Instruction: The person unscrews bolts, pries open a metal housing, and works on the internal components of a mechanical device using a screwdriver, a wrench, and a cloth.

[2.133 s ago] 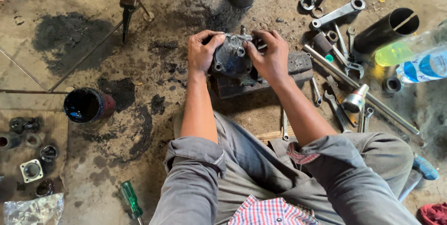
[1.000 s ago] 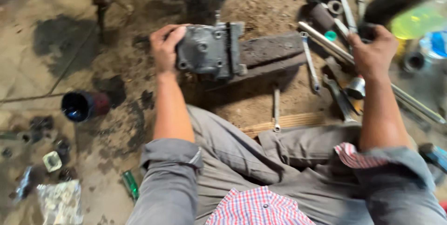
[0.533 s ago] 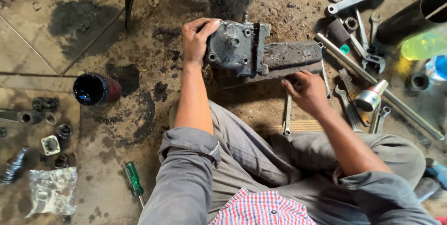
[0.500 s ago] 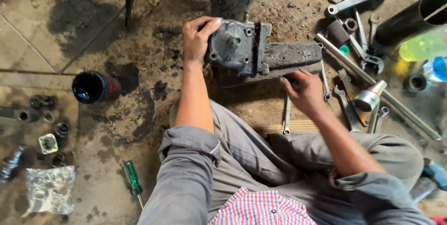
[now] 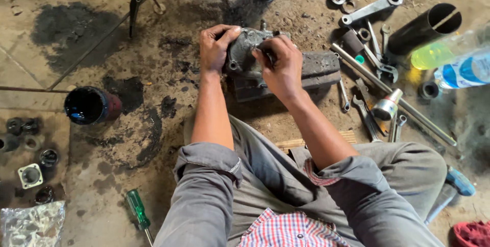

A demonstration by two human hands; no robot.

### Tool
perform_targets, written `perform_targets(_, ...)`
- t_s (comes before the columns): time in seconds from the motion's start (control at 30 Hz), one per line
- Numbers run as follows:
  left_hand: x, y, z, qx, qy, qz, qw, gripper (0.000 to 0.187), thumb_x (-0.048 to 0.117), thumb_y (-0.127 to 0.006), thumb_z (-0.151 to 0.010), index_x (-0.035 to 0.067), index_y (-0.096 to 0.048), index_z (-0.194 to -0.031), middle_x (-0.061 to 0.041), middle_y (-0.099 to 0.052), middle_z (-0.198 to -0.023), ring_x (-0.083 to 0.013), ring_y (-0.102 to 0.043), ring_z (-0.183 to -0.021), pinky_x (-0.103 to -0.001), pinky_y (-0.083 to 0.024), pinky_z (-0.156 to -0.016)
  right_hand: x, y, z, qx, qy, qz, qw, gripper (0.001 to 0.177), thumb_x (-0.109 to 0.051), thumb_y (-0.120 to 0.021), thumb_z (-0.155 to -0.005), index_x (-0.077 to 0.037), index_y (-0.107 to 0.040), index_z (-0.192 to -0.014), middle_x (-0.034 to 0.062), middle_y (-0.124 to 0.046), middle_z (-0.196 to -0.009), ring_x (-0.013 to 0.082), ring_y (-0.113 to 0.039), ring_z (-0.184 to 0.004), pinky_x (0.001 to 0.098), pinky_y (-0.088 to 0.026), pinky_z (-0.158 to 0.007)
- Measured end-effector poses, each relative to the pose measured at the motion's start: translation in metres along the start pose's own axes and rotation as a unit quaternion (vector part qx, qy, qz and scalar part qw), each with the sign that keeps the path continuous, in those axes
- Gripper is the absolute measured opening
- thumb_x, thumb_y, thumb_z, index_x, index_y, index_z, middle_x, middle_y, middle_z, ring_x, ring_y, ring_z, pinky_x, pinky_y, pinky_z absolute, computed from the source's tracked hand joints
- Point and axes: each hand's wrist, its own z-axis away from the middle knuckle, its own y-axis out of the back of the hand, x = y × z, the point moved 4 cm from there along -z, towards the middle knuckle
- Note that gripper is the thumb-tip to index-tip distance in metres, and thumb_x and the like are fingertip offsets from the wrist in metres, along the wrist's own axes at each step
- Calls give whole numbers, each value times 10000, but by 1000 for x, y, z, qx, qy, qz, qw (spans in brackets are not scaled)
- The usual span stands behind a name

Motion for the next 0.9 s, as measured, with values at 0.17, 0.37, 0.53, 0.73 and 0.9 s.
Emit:
perform_targets(0.17, -5, 1, 0, -8, 10, -6, 1000, 189, 160, -771, -847, -3, -810, -934, -39, -773, -827, -113, -684, -740, -269, -551, -709, -13, 7, 8, 70, 35, 40, 996, 426, -253, -907, -782, -4, -680, -1044, 177, -641, -1015, 388, -629, -917, 459, -511, -761)
perform_targets(0.37, 0, 6, 1, -1, -21, -39, 999, 200, 166, -785, -862, -14, -807, -945, -55, -775, -855, -124, -689, -785, -266, -546, -749, -2, 17, -5, -37, 157, -117, 980, 373, 39, -745, -827, -71, -706, -1182, 136, -707, -1189, 308, -618, -1087, 487, -531, -891)
perform_targets(0.53, -7, 4, 1, 20, 25, -33, 999, 279, 224, -778, -824, 2, -808, -990, -42, -770, -861, -120, -693, -767, -253, -541, -713, 85, 53, 35, -112, -303, -141, 936, 438, -453, -681, -984, -85, -692, -1220, 62, -686, -959, 156, -619, -794, 370, -544, -665)
perform_targets(0.73, -14, 4, 3, 2, 97, 35, 995, 274, 242, -763, -877, -26, -777, -933, -40, -721, -843, -137, -649, -759, -289, -522, -734, 122, 21, 82, -217, -343, -158, 900, 550, -503, -653, -940, -74, -662, -1285, 46, -717, -957, 146, -634, -817, 335, -524, -704)
perform_targets(0.9, -2, 1, 5, -7, 125, -8, 992, 287, 272, -695, -832, 20, -778, -941, -29, -734, -794, -138, -675, -699, -274, -541, -679, 119, -10, 80, -136, -261, -241, 925, 486, -440, -707, -985, -22, -708, -1232, 65, -758, -1056, 157, -693, -955, 328, -560, -848)
